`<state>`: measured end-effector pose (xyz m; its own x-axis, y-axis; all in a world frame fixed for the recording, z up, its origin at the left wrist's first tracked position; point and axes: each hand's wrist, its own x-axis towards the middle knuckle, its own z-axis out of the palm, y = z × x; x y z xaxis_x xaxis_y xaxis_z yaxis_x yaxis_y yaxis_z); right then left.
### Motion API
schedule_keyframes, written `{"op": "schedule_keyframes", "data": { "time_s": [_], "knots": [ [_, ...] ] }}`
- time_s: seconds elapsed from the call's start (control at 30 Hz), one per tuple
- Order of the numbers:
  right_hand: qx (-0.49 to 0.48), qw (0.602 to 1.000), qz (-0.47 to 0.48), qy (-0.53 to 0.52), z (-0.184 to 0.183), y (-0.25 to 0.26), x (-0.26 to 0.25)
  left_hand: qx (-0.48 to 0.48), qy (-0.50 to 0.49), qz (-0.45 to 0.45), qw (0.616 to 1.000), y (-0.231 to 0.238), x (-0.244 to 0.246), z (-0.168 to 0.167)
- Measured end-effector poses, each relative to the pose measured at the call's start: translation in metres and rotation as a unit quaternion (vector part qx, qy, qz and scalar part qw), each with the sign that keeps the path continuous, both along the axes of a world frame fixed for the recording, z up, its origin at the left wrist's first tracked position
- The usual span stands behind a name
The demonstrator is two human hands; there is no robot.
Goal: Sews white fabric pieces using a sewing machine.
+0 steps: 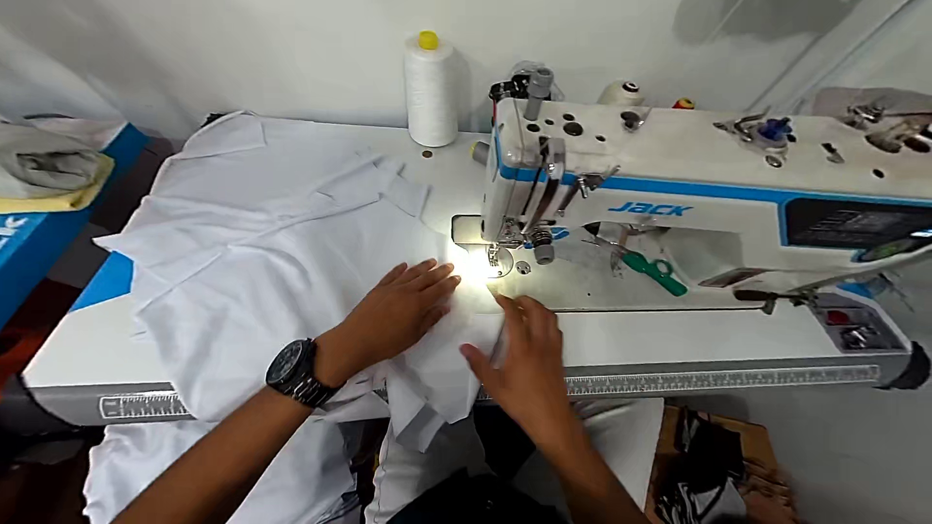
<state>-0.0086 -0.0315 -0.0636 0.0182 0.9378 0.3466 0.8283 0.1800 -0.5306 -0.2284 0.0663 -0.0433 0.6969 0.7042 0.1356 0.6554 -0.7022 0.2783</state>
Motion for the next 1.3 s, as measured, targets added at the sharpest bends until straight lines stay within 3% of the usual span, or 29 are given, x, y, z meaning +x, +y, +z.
{"op": "schedule_keyframes", "data": {
  "time_s": [0.07, 0.13, 0.23, 0.3, 0.43, 0.5, 0.6, 0.73, 0.87, 1.03, 1.17, 1.3],
  "knots": [
    [-0.011, 0.998, 0.017, -0.054, 0.000, 0.013, -0.007, -0.009, 0.024, -0.005, 1.000, 0.019, 0.006, -0.004],
    [-0.034, 0.995, 0.011, -0.096, 0.005, 0.018, 0.018, -0.019, 0.023, -0.009, 1.000, 0.035, 0.014, -0.011],
    [-0.050, 0.989, -0.087, -0.106, 0.016, 0.021, 0.086, -0.005, 0.010, 0.013, 1.000, 0.060, 0.043, -0.021],
    [-0.031, 0.988, -0.122, -0.089, 0.025, 0.018, 0.100, 0.004, -0.025, 0.043, 0.999, 0.076, 0.066, -0.025],
    [0.000, 0.999, 0.054, 0.008, 0.029, 0.024, 0.055, -0.016, -0.153, 0.068, 0.986, 0.103, 0.091, -0.020],
    [-0.007, 0.994, 0.109, 0.006, 0.020, 0.031, 0.050, -0.001, -0.120, 0.090, 0.989, 0.094, 0.087, -0.001],
    [-0.011, 0.984, 0.174, -0.027, 0.006, 0.029, 0.075, -0.007, -0.052, 0.103, 0.993, 0.042, 0.050, 0.030],
    [0.018, 0.963, 0.254, -0.091, -0.008, 0.020, 0.081, -0.011, -0.093, 0.093, 0.991, -0.028, 0.010, 0.002],
    [0.068, 0.953, 0.284, -0.083, -0.001, 0.036, 0.076, 0.021, -0.121, 0.097, 0.988, -0.048, 0.009, -0.028],
    [-0.080, 0.968, 0.133, 0.197, 0.020, 0.050, 0.080, 0.022, -0.113, 0.100, 0.988, -0.047, 0.012, -0.023],
    [-0.104, 0.981, 0.111, 0.123, 0.023, 0.050, 0.072, -0.016, -0.096, 0.087, 0.991, -0.015, 0.024, 0.007],
    [-0.119, 0.980, 0.118, 0.110, 0.025, 0.046, 0.068, -0.113, -0.136, -0.006, 0.984, 0.027, 0.041, 0.017]
  ]
}}
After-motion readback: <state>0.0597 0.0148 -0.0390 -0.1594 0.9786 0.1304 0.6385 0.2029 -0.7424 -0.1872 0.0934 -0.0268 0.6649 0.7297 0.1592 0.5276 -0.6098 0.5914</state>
